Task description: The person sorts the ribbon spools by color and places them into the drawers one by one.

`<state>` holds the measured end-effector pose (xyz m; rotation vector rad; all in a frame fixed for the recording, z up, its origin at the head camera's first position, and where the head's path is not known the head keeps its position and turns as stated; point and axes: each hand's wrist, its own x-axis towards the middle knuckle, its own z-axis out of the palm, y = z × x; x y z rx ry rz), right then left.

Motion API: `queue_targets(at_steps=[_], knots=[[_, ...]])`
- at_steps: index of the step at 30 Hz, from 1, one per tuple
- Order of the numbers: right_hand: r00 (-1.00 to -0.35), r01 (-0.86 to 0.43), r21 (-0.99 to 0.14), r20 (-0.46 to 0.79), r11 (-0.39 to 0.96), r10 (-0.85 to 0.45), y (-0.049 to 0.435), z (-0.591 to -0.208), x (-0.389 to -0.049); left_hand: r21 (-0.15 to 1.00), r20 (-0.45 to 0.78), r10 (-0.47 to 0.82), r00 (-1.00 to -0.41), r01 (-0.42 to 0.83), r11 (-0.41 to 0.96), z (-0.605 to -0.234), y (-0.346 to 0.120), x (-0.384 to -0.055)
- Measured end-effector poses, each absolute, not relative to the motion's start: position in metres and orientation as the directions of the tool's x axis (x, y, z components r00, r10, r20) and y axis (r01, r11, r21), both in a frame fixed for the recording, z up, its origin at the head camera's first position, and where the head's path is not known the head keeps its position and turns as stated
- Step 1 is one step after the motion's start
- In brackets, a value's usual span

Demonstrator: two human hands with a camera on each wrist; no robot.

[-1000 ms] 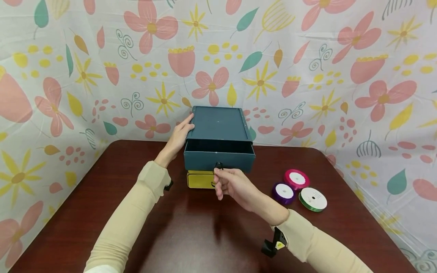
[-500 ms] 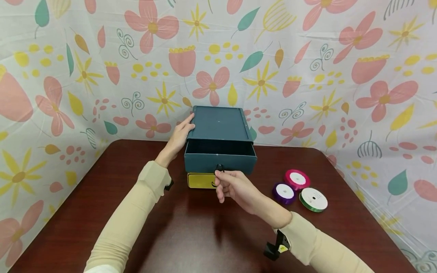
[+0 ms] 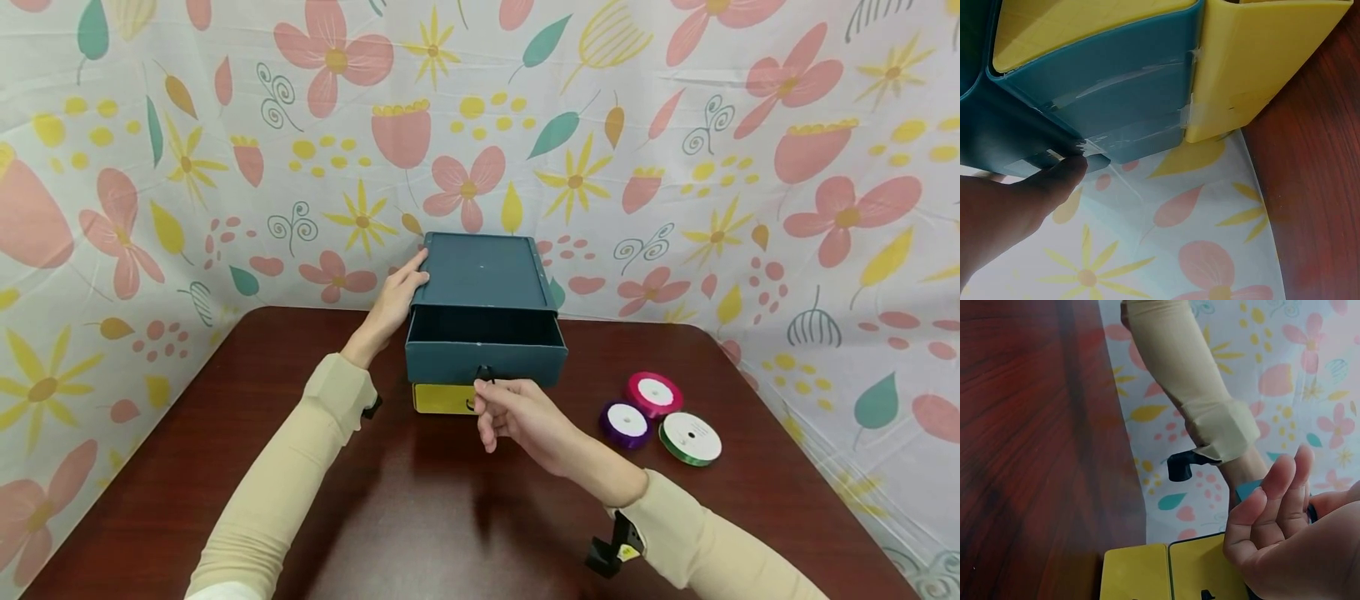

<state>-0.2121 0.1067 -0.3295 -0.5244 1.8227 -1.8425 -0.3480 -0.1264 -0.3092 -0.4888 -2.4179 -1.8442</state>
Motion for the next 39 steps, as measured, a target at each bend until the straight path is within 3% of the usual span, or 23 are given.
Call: queue_targets(at_steps=[15,23,39], knots=[[-0.781,0.046,-0.999,-0.052,0.026,-0.622,0.108,-0.328,-0.204,0.944,0.191,0.215,-0.958,0.239,0.227,-0.303,-0.126,-0.346],[-0.784,0.048,-0.998,-0.066,0.046,-0.617,0.110,-0.327,-0.202,0.937,0.183,0.218,-0.959,0.237,0.257,-0.283,-0.122,-0.321],[-0.753,0.032,-0.999,-0.046,0.034,-0.657,0.113,-0.327,-0.198,0.938,0.186,0.220,-0.958,0.240,0.252,-0.291,-0.124,-0.332]])
